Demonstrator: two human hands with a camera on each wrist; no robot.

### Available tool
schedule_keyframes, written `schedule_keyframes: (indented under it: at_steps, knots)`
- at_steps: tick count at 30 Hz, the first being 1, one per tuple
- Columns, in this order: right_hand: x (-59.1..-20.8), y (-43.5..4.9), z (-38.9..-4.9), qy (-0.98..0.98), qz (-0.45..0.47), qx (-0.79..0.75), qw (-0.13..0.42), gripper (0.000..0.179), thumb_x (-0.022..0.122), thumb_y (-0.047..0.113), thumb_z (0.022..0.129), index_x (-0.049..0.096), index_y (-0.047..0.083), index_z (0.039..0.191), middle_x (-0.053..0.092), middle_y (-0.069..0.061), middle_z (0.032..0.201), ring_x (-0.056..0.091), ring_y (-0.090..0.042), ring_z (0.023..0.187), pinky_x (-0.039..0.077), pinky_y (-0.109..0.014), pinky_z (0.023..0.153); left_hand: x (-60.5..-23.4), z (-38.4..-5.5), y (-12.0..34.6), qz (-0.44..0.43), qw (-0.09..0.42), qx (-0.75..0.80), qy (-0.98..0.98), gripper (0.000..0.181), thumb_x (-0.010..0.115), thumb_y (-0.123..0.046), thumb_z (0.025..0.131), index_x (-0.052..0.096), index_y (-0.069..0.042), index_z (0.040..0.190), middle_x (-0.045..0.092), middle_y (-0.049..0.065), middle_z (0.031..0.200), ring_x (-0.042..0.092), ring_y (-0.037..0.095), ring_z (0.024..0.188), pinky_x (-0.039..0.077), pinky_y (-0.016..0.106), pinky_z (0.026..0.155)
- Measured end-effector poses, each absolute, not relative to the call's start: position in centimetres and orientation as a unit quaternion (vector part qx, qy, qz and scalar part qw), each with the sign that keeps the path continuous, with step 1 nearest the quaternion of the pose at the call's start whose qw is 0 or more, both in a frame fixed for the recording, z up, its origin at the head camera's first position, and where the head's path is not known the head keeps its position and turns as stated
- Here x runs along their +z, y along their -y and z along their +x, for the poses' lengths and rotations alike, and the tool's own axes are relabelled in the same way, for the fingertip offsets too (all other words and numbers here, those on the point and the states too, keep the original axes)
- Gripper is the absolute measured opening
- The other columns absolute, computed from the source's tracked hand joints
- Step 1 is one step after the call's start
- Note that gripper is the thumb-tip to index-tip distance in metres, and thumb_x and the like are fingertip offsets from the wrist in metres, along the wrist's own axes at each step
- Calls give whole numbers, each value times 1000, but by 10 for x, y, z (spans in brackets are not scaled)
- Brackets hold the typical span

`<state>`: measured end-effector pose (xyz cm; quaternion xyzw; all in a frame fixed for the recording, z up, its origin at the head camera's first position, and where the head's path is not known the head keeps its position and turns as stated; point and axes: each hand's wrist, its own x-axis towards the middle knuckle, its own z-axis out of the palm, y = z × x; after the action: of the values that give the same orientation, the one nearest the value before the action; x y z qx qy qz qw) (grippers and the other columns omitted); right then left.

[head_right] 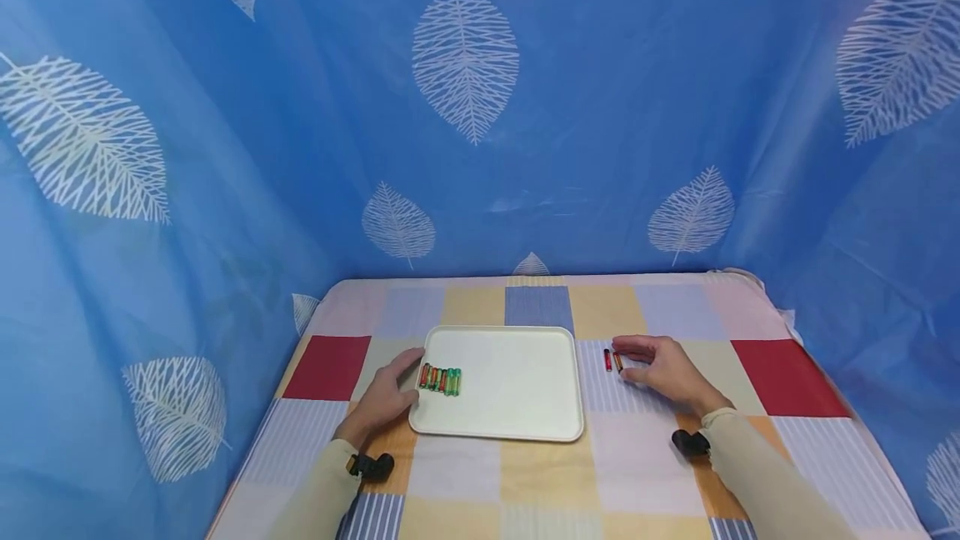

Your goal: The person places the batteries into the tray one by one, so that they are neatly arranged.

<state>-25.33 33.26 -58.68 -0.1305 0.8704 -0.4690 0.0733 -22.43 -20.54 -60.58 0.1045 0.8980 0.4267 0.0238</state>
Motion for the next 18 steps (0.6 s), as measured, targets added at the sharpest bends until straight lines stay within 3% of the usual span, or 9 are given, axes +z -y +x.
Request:
schedule_keyframes:
  at_steps: [18]
  knots:
    - [-588,-329,-260,-893,-140,-423,60,61,87,15,92,67,6,149,72,-14,146,70,-36,133,55,-13,99,-601,-227,209,111,23,439,-892,78,71,-1,86,51,-4,162,49,20,169,40,42,160,32,63,131]
